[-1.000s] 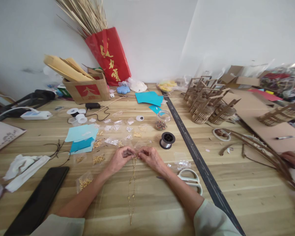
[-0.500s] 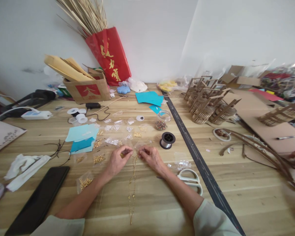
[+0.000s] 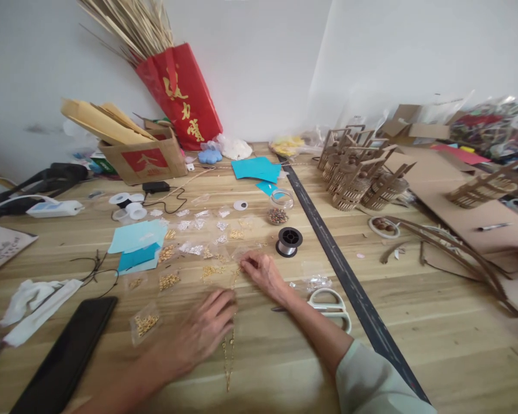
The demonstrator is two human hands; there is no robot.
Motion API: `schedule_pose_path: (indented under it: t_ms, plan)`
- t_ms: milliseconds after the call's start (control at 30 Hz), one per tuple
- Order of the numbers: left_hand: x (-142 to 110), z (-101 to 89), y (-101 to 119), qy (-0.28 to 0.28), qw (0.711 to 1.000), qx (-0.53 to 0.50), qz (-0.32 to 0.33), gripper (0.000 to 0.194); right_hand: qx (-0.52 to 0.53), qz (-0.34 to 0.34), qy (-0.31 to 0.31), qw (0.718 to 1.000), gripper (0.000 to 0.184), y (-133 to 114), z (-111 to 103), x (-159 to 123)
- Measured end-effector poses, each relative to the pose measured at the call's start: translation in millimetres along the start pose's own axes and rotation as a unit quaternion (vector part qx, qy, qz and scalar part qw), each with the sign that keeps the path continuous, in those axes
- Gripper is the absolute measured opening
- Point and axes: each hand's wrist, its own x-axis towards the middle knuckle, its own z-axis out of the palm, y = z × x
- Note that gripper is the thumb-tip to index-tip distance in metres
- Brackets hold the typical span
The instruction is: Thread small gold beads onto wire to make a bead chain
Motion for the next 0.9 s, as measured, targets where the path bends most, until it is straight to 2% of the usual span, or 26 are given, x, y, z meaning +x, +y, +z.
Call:
schedule_pose_path:
  t_ms: [100,267,400,700,900]
  plan:
    - [-17,12.1,3,0.033,0.998,0.031,0.044,0.024,-0.011,-0.009,-0.004,1.000,0.015,-1,-1,0]
    - [-33,24.8,5,0.049,0.996,0.025,0.070,0.034,-0.048,-0.042,-0.009,0.998,0.016,-4,-3,-1]
    - [-35,19.2,8,0.047,0.996,-0.013,0.078,0.034,-0.080,-0.073,-0.017,0.994,0.017,-6,-4,-2]
    - [-34,12.1,6,0.051,0.993,-0.066,0.082,0.027,-0.074,-0.073,-0.020,0.994,0.018,-1,-4,0]
    - [-25,1.1,3,0.039,0.988,-0.141,0.056,0.025,-0.066,-0.067,-0.020,0.995,0.017,-5,-4,-1]
